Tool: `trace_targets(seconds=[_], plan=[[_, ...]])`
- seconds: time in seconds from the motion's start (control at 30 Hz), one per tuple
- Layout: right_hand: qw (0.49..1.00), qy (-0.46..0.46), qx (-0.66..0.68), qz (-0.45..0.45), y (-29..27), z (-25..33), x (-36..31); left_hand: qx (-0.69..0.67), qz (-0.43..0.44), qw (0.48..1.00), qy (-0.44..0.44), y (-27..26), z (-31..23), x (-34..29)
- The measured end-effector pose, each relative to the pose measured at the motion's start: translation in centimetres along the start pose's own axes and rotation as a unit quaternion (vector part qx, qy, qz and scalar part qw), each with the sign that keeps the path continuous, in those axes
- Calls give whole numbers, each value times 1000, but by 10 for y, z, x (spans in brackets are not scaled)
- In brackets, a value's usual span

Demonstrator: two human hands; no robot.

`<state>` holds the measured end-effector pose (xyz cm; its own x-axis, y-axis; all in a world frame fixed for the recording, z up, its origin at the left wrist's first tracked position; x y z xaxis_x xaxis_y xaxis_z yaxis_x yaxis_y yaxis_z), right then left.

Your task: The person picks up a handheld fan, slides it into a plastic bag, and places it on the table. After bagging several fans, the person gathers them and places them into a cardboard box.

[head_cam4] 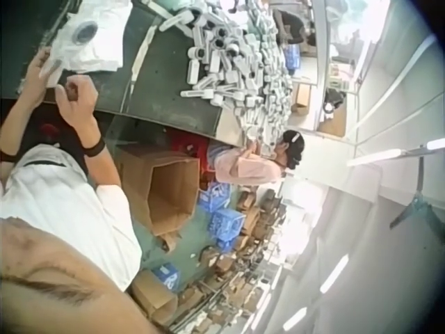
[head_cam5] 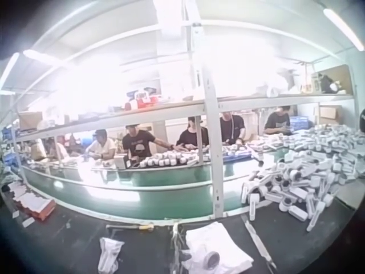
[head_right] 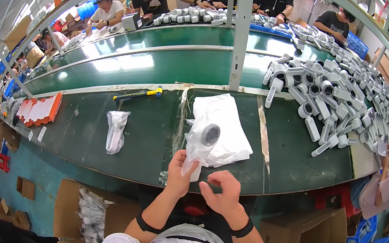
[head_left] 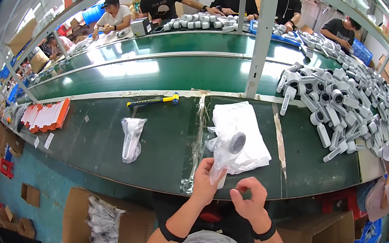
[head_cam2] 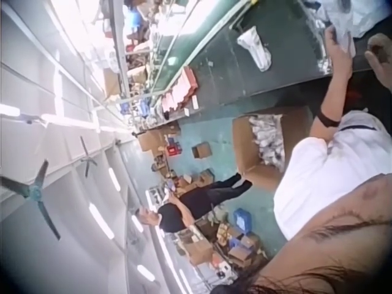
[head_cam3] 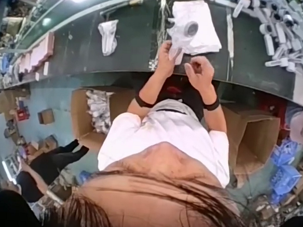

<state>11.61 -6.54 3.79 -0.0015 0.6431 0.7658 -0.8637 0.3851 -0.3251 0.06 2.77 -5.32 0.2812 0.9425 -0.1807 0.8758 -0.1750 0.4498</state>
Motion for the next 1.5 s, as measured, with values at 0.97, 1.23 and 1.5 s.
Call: trace_targets(seconds=[0.97,1.23,1.5], plan=[[983,136,-117,-34,8,-35,2,-167,70,975,-127,9,21,0],[978,61,-167,-107,5,-12,-22,-225,6,971,-81,-10,10,4],[993,29,-70,-92,2,-2,-36,-199,-11,976,-91,-9,6,0]])
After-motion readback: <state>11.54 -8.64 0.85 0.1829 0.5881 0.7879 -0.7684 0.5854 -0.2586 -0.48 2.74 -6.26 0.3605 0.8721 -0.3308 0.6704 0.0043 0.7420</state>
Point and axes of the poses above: each hand's wrist, its own x-axis towards the middle knuckle, its own y-axis out of the palm, z = x × y, the point moved 9 cm from there along x, towards the middle knuckle, and after that the axes turned 10 degrees about -y, right-handed, at the moved point
